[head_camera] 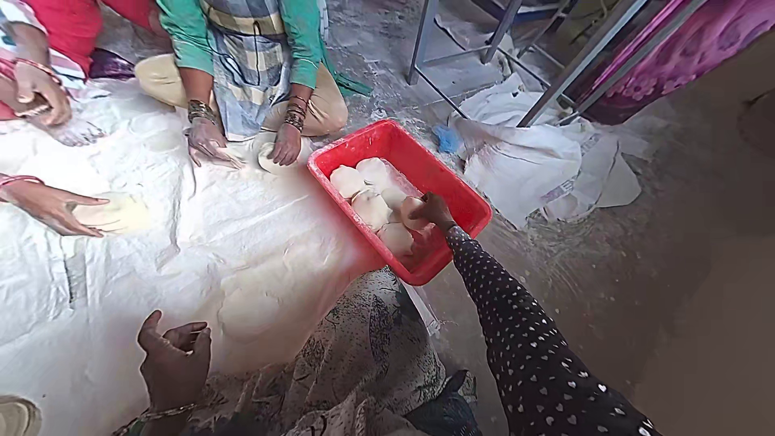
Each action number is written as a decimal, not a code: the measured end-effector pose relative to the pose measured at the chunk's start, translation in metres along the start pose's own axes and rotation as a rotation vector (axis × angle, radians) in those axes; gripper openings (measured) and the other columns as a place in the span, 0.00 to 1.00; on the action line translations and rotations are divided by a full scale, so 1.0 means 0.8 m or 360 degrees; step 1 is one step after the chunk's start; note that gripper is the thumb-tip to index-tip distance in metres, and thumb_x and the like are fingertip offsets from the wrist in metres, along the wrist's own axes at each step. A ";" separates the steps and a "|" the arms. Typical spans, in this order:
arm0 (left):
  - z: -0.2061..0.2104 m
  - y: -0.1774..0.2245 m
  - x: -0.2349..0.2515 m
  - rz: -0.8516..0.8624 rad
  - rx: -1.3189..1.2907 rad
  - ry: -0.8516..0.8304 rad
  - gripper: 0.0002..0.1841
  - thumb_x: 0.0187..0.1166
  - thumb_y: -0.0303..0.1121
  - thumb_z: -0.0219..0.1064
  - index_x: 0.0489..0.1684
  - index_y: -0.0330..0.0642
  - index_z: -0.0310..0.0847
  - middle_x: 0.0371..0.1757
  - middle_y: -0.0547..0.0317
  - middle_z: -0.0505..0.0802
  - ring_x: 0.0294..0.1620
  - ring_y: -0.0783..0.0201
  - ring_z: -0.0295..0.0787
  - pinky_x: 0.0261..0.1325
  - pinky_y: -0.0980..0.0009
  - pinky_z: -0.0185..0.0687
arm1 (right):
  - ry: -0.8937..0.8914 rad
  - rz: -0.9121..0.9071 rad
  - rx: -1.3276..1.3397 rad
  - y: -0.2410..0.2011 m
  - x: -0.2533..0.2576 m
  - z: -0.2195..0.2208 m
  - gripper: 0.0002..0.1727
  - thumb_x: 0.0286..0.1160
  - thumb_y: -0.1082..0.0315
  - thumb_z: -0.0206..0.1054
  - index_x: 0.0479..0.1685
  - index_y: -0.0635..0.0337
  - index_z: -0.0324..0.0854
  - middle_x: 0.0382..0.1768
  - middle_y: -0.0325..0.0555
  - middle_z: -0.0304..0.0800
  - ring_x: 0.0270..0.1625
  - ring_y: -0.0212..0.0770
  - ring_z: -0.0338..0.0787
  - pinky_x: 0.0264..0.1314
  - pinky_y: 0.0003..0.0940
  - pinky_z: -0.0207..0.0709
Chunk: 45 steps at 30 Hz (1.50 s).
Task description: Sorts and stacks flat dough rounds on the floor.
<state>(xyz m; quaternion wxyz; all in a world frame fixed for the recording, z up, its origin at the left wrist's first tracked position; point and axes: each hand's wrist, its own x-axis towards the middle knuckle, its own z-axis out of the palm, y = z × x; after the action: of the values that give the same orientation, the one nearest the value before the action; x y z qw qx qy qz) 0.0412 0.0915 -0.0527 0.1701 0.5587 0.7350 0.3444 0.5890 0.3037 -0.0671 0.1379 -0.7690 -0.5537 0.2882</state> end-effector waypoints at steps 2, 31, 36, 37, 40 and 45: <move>0.001 0.010 0.002 0.0053 -0.0102 0.0018 0.43 0.72 0.21 0.65 0.89 0.24 0.43 0.49 0.30 0.91 0.35 0.52 0.90 0.43 0.56 0.86 | 0.0103 -0.0154 -0.0160 -0.054 -0.028 -0.015 0.42 0.47 0.59 0.91 0.66 0.66 0.80 0.57 0.70 0.88 0.62 0.70 0.87 0.63 0.73 0.76; 0.042 0.014 0.015 -0.1133 -0.2340 -0.0618 0.44 0.81 0.76 0.29 0.80 0.57 0.71 0.67 0.51 0.88 0.62 0.51 0.88 0.54 0.49 0.88 | -0.0902 -0.0889 0.0121 -0.352 -0.230 0.205 0.19 0.59 0.68 0.86 0.48 0.64 0.86 0.36 0.57 0.90 0.37 0.53 0.89 0.42 0.57 0.81; 0.051 0.012 0.008 -0.1145 -0.2366 -0.0638 0.43 0.82 0.75 0.29 0.78 0.57 0.73 0.64 0.52 0.89 0.59 0.53 0.89 0.52 0.51 0.88 | -0.1063 -0.0788 0.0093 -0.352 -0.238 0.209 0.40 0.52 0.71 0.88 0.73 0.64 0.77 0.44 0.61 0.91 0.43 0.56 0.89 0.50 0.56 0.81; 0.053 0.012 0.006 -0.1143 -0.2365 -0.0645 0.43 0.81 0.75 0.28 0.77 0.57 0.74 0.63 0.52 0.90 0.58 0.54 0.90 0.51 0.52 0.89 | -0.1053 -0.0804 0.0070 -0.355 -0.251 0.202 0.38 0.50 0.72 0.89 0.69 0.63 0.80 0.42 0.60 0.91 0.42 0.56 0.89 0.48 0.57 0.82; 0.057 0.010 0.001 -0.1144 -0.2374 -0.0654 0.45 0.80 0.77 0.29 0.77 0.55 0.74 0.64 0.50 0.89 0.60 0.52 0.89 0.54 0.50 0.88 | -0.1002 -0.0849 -0.0086 -0.369 -0.291 0.178 0.32 0.46 0.73 0.91 0.57 0.60 0.85 0.38 0.58 0.92 0.40 0.59 0.91 0.46 0.61 0.83; 0.058 0.008 -0.005 -0.1150 -0.2355 -0.0686 0.46 0.80 0.77 0.28 0.67 0.50 0.80 0.54 0.52 0.92 0.52 0.55 0.91 0.49 0.54 0.89 | -0.0805 -0.1254 -0.0219 -0.356 -0.278 0.195 0.27 0.34 0.70 0.96 0.39 0.60 0.89 0.47 0.59 0.86 0.52 0.62 0.86 0.49 0.62 0.81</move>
<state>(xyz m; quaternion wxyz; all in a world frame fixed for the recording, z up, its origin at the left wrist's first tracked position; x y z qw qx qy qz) 0.0760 0.1032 -0.0815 0.7272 0.0881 0.4053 0.5469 0.2272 0.1793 0.0246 0.0462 -0.4134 -0.8373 0.3548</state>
